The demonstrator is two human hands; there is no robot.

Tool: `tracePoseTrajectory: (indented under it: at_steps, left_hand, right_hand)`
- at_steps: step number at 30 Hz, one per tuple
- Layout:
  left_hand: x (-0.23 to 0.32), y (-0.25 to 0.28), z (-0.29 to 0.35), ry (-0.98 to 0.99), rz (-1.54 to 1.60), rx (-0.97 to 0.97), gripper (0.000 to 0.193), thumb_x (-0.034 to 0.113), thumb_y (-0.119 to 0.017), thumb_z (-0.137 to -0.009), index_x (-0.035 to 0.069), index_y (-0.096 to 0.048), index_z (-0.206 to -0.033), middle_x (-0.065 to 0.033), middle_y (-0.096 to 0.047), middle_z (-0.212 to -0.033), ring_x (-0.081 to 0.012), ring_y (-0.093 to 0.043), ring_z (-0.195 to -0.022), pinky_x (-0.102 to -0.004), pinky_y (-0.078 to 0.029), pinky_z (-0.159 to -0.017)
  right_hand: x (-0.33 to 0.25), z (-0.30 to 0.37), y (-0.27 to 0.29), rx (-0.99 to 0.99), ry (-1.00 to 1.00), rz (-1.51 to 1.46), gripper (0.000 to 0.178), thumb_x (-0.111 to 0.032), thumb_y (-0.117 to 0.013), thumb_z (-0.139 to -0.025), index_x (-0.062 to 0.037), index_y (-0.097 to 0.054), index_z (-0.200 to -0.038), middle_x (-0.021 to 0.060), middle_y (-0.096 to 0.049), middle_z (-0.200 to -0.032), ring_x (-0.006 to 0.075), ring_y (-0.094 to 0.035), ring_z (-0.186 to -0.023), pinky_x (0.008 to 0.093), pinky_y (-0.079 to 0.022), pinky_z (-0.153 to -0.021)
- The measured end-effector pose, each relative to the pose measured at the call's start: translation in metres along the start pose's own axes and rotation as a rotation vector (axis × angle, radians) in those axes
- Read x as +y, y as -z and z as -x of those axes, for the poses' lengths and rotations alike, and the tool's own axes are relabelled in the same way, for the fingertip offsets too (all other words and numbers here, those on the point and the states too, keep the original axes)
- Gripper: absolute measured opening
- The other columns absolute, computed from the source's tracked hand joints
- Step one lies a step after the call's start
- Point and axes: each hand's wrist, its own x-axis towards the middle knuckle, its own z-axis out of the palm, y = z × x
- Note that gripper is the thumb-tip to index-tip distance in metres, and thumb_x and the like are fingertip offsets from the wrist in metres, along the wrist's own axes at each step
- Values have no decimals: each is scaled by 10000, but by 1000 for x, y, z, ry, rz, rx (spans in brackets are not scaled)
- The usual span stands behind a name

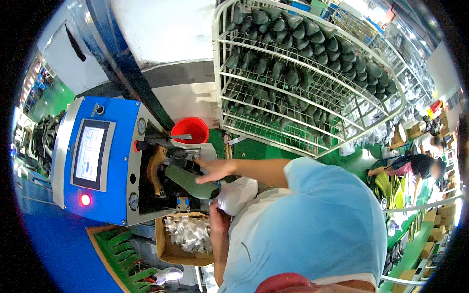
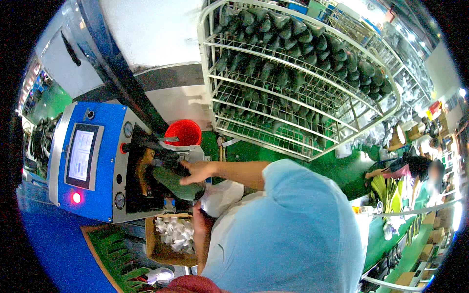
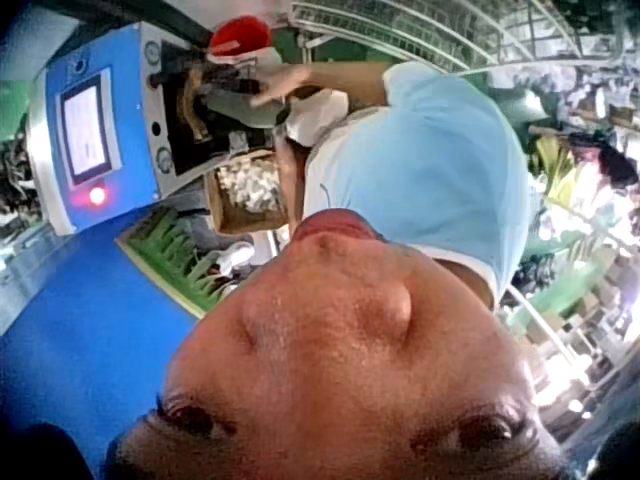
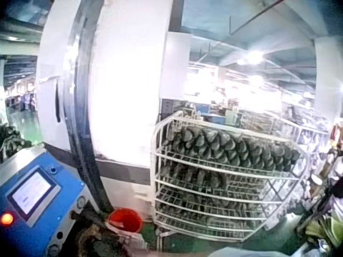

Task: The person assembles shoes by inserting shoe lasts into sneaker uppers, using a heat-pressing machine to shape them, and then placing the shoes onto a conveyor belt. The person also retrieves shoe lasts from a large storage rack and places them back onto the rack after use.

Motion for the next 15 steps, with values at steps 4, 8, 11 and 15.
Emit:
tracePoseTrajectory:
  at_steps: [4, 8, 11, 15]
  left_hand:
    - [-9, -11, 19, -2, 9, 23, 619, 460, -591, -949, 58, -507, -1412, -127, -594, -1382, -323, -572, -1268, -509, -460, -1090]
    - [-8, 15, 15, -60, -106, 186, 630, 517, -564, -964, 91, -489, -1423, -130, -591, -1380, -318, -571, -1268, -518, -465, -1079]
    - [-10, 14, 10, -111, -116, 276, 672, 589, -424, -1006, 72, -499, -1430, -128, -597, -1386, -319, -585, -1257, -488, -461, -1078]
    - [8, -18, -10, -90, -176, 354, 747, 623, -398, -1014, 31, -470, -1464, -151, -581, -1410, -345, -573, -1262, -478, -463, -1052]
  right_hand:
    - [-43, -3, -64, 16, -49, -697, 998, -446, -803, -818, -2, -322, -1572, 212, -450, -1548, 254, -438, -1408, 348, -342, -1162]
    - [-22, 35, -9, -8, 92, -638, 972, -419, -837, -791, -7, -384, -1546, 181, -472, -1546, 267, -464, -1398, 355, -357, -1159]
    - [36, 88, 62, 142, 274, -366, 974, -353, -881, -728, -77, -420, -1540, 176, -508, -1520, 263, -528, -1352, 352, -415, -1122]
    - [100, 187, 167, 592, -386, -70, 879, -502, -789, -772, -221, -438, -1527, 188, -645, -1340, 352, -671, -1142, 441, -534, -979]
